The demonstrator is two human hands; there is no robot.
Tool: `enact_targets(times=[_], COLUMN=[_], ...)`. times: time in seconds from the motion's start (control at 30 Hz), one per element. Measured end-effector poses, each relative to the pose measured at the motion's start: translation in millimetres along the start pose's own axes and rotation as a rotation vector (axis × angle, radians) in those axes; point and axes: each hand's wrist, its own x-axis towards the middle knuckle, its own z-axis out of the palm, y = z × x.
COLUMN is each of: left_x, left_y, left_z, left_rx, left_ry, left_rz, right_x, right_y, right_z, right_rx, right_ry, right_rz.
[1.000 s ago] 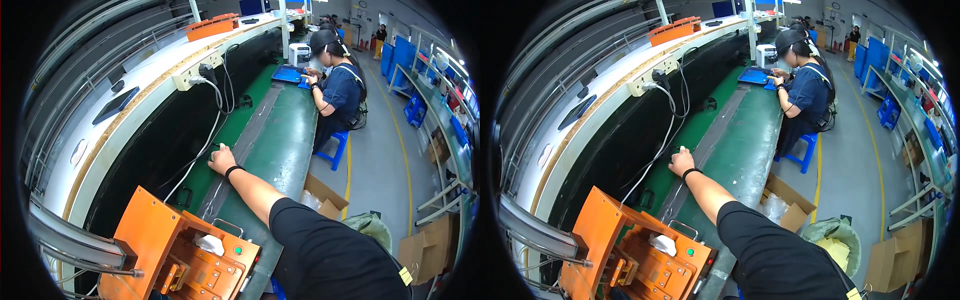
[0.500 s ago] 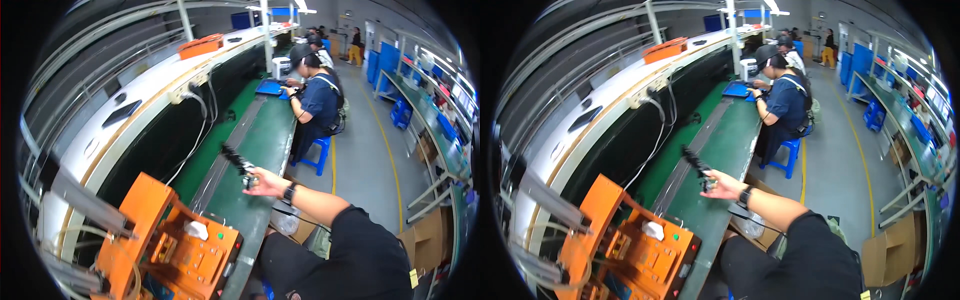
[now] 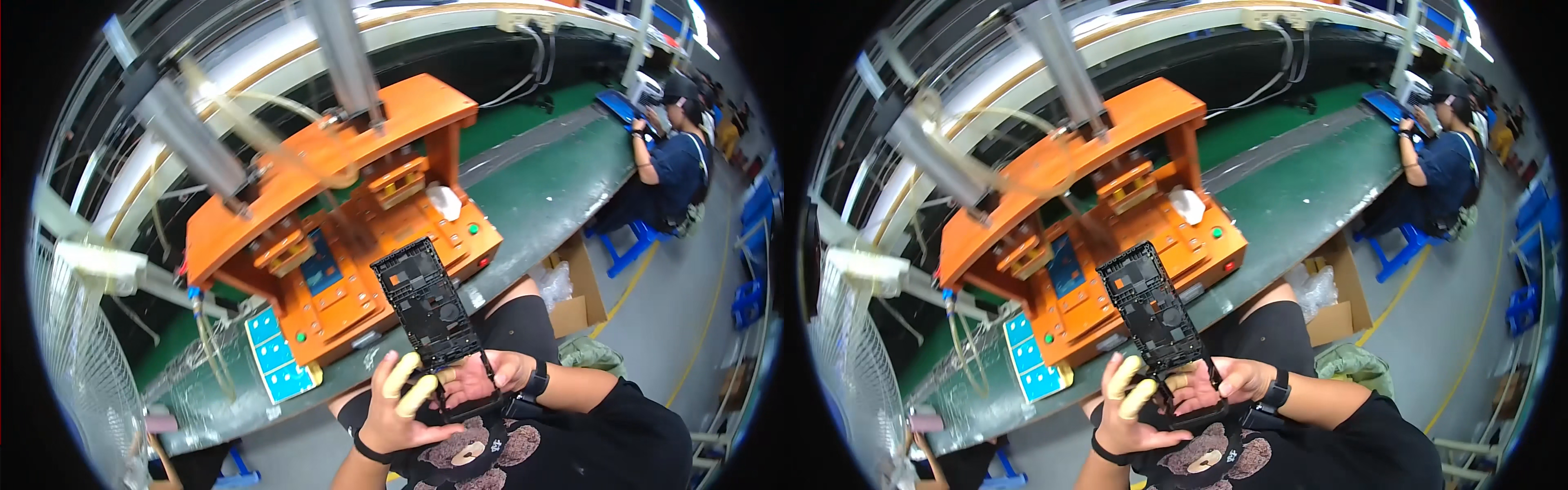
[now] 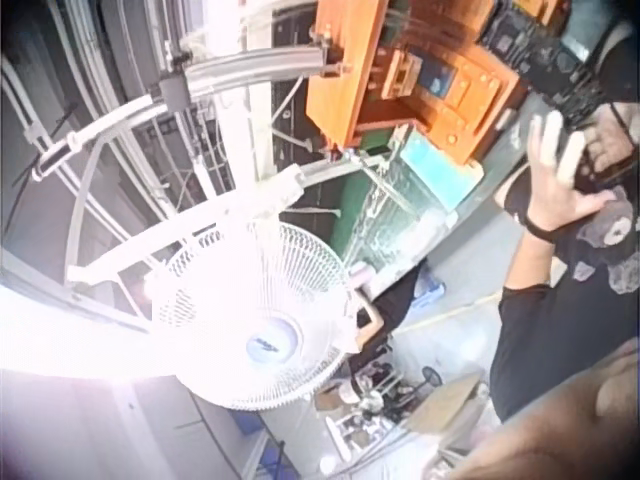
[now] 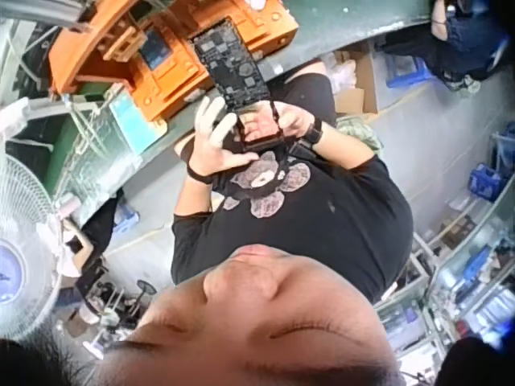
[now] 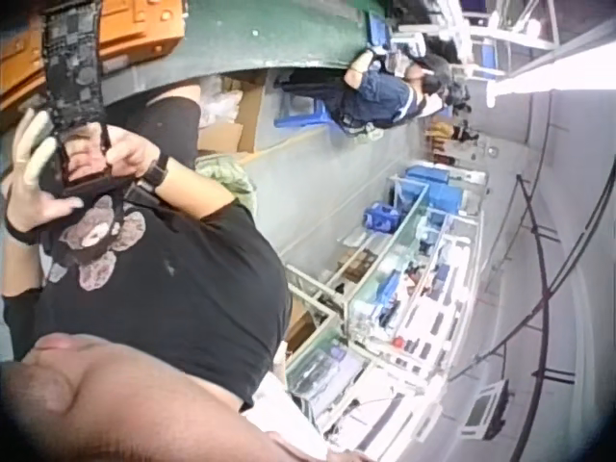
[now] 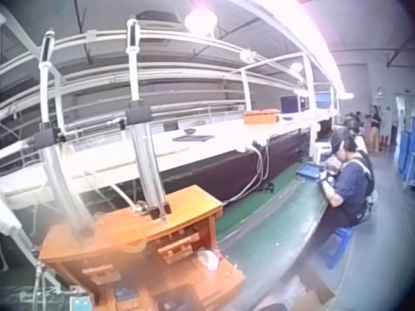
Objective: Placing components into plastic casings and using a pneumatic press.
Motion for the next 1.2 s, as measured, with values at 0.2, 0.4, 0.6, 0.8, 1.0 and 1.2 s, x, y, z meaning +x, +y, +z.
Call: enact_targets(times=[0.2,0.4,0.6,0.8,1.0,1.2], left_x=[-21.6,-15.0,6.4,31.4,55.4,62.2], left_y=[8.8,-7.3,-72.7,-118.3,-125.4,-122.3], left_z=[-21.9,-42.9,-71.4,-97.9,-109.2,-111.5], left_rx=[0.248,0.239,0.369,0.245,0.247,0.29], left_ry=[-0.018,-0.022,-0.026,-0.043,-0.239,-0.35], left_rz=[-0.022,-0.058,-0.094,-0.24,-0.278,-0.321], right_x=[31.5,58.3,71.1,15.9,-33.8,-36.6], right_y=[27.0,25.9,1.5,-4.6,-2.0,-6.5], right_z=[-5.6,-24.1,-39.8,-58.8,-80.5,-77.1], right_rx=[0.062,0.035,-0.215,-0.547,-0.586,-0.579], right_ry=[-0.089,-0.068,0.092,0.32,0.532,0.59], right_rz=[0.141,0.121,0.135,0.176,0.132,0.106])
